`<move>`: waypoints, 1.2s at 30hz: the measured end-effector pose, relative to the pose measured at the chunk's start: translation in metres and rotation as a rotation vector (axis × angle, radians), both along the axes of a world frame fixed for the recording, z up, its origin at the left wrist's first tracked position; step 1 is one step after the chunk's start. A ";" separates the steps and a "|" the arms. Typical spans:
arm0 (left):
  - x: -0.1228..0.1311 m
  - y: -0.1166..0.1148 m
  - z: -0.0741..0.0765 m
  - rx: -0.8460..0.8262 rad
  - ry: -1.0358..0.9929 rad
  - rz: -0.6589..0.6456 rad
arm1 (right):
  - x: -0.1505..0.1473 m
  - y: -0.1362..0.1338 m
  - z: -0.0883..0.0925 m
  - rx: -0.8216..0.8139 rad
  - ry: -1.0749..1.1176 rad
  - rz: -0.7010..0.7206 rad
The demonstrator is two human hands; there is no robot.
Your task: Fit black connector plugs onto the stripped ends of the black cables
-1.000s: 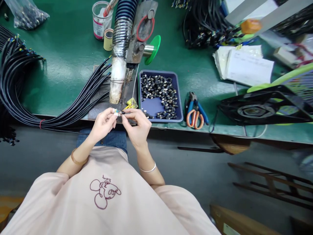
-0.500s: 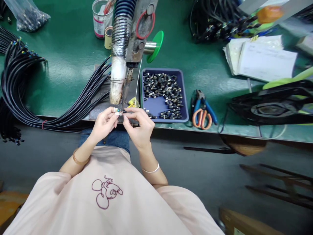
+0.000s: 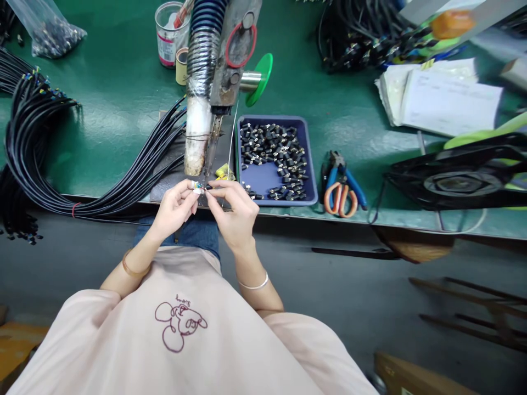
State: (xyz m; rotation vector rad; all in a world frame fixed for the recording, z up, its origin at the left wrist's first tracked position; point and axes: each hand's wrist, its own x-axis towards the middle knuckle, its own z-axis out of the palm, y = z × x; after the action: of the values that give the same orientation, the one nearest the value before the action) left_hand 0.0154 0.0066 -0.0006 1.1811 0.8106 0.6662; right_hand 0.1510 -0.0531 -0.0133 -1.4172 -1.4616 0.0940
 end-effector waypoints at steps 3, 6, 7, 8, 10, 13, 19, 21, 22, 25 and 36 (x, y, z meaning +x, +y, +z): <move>-0.001 0.000 0.000 0.012 0.002 -0.002 | -0.001 -0.001 0.001 0.003 -0.003 0.000; -0.002 -0.002 -0.002 0.012 0.023 -0.015 | -0.001 -0.004 -0.001 0.006 0.004 0.005; -0.002 -0.003 -0.003 0.010 0.030 -0.022 | -0.001 -0.005 -0.002 0.006 0.006 0.008; -0.002 -0.003 -0.003 0.006 0.035 -0.028 | 0.000 -0.006 -0.002 0.007 0.006 0.009; -0.002 -0.005 -0.004 -0.001 0.037 -0.036 | 0.001 -0.007 -0.003 0.011 0.001 0.007; -0.003 -0.006 -0.003 0.001 0.036 -0.035 | 0.001 -0.008 -0.004 0.025 -0.006 -0.008; -0.005 -0.008 -0.003 0.045 0.035 -0.028 | -0.003 -0.008 -0.004 0.032 -0.003 -0.034; -0.005 -0.008 -0.004 0.058 0.034 -0.024 | -0.003 -0.008 -0.004 0.030 -0.006 -0.045; -0.005 -0.008 -0.004 0.062 0.034 -0.022 | -0.004 -0.008 -0.005 0.027 -0.011 -0.049; -0.005 -0.008 -0.006 0.077 0.039 -0.020 | -0.004 -0.006 -0.007 0.003 -0.013 -0.044; -0.002 -0.001 -0.002 0.119 0.037 -0.006 | -0.002 0.000 -0.003 0.022 -0.021 -0.030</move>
State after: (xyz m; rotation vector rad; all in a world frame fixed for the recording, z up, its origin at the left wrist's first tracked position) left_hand 0.0138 0.0059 -0.0031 1.3065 0.8064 0.6969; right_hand 0.1487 -0.0527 -0.0165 -1.4249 -1.4539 0.0444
